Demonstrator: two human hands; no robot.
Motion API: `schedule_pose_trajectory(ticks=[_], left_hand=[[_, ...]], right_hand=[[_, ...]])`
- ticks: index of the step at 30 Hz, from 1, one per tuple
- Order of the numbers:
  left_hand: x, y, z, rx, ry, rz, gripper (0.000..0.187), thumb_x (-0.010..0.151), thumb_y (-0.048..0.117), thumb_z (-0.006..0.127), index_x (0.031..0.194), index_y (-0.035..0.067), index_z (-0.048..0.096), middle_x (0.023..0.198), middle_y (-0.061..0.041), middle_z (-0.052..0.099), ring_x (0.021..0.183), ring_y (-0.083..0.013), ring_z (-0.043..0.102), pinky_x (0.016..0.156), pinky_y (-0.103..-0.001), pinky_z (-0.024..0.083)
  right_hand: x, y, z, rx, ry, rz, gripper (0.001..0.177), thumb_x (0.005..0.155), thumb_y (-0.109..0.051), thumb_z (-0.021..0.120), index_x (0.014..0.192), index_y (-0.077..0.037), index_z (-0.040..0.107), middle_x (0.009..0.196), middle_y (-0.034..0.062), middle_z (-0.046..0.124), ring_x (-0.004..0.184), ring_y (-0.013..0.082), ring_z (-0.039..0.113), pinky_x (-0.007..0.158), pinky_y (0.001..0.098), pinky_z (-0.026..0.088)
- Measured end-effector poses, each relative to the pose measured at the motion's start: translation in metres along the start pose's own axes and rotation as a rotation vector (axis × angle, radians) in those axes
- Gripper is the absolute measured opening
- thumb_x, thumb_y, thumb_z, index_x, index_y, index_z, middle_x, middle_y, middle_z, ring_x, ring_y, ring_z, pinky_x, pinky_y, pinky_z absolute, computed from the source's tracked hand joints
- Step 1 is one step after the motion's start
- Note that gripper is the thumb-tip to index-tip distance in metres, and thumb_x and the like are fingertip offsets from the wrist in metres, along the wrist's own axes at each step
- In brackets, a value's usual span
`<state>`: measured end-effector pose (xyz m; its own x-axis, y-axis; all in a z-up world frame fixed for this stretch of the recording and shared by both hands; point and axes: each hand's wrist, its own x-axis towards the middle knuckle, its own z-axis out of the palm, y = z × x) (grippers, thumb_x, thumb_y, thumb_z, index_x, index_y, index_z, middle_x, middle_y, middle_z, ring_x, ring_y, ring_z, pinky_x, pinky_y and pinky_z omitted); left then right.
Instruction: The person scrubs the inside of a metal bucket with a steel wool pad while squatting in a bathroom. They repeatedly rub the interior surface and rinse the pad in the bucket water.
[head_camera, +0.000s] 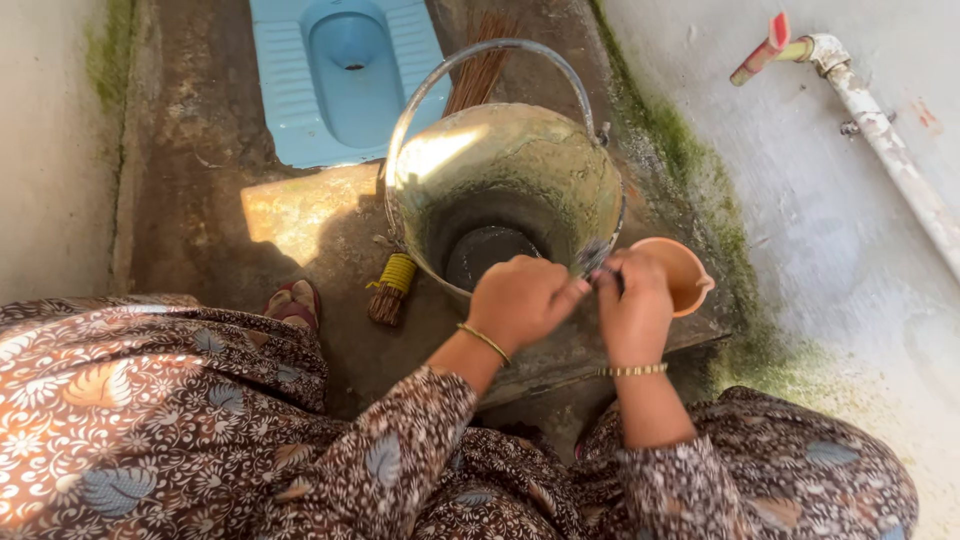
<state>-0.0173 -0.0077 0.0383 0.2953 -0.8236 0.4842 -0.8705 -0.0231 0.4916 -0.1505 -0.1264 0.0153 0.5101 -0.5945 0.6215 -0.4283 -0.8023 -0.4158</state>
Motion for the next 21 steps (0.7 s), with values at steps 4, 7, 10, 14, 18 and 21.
schedule_pose_trajectory(ticks=[4,7,10,14,18,21], left_hand=[[-0.008,-0.012,0.002,-0.077,-0.031,-0.03,0.042,0.094,0.043,0.062,0.071,0.009,0.063,0.072,-0.009,0.063,0.076,-0.0318,0.064,0.065,-0.049,0.049],[-0.009,-0.015,0.003,-0.078,-0.004,-0.017,0.038,0.091,0.042,0.063,0.072,0.009,0.062,0.073,-0.009,0.063,0.077,-0.032,0.065,0.065,-0.048,0.05],[-0.009,-0.014,0.007,-0.074,0.0,-0.014,0.038,0.088,0.043,0.065,0.073,0.009,0.063,0.074,-0.01,0.063,0.078,-0.0327,0.065,0.065,-0.049,0.05],[-0.009,-0.015,0.011,-0.091,-0.008,-0.028,0.034,0.085,0.041,0.065,0.073,0.01,0.064,0.074,-0.01,0.064,0.078,-0.0327,0.065,0.067,-0.049,0.051],[-0.012,-0.017,0.007,-0.089,0.021,-0.002,0.03,0.084,0.037,0.065,0.073,0.01,0.064,0.074,-0.01,0.064,0.077,-0.033,0.065,0.067,-0.049,0.051],[-0.005,-0.015,0.006,-0.084,0.003,-0.01,0.028,0.083,0.036,0.064,0.072,0.01,0.064,0.073,-0.01,0.064,0.075,-0.0328,0.065,0.066,-0.049,0.051]], right_hand=[[0.032,0.024,0.018,0.257,-0.031,0.265,0.014,0.092,-0.007,0.075,0.102,-0.001,0.068,0.088,0.0137,0.072,0.076,0.0254,0.069,0.072,0.0364,0.054],[0.03,0.023,0.021,0.299,-0.052,0.381,0.015,0.091,-0.008,0.076,0.1,0.0,0.067,0.084,0.0126,0.072,0.073,0.0209,0.068,0.068,0.0331,0.054],[-0.006,0.011,0.013,0.124,-0.093,0.379,0.017,0.087,-0.008,0.08,0.099,-0.001,0.072,0.083,0.0159,0.071,0.066,0.0239,0.067,0.066,0.0351,0.053],[-0.02,0.012,0.018,0.178,0.006,0.192,0.013,0.09,-0.005,0.077,0.099,0.0,0.069,0.096,0.0161,0.073,0.08,0.0224,0.07,0.072,0.0327,0.055],[0.022,0.042,0.032,0.327,0.007,0.316,0.013,0.093,-0.005,0.076,0.102,0.0,0.069,0.093,0.0146,0.073,0.081,0.0233,0.069,0.074,0.0323,0.055],[0.03,0.049,0.033,0.393,-0.008,0.384,0.015,0.09,-0.007,0.077,0.1,-0.001,0.068,0.092,0.013,0.073,0.08,0.0238,0.068,0.072,0.0318,0.054]])
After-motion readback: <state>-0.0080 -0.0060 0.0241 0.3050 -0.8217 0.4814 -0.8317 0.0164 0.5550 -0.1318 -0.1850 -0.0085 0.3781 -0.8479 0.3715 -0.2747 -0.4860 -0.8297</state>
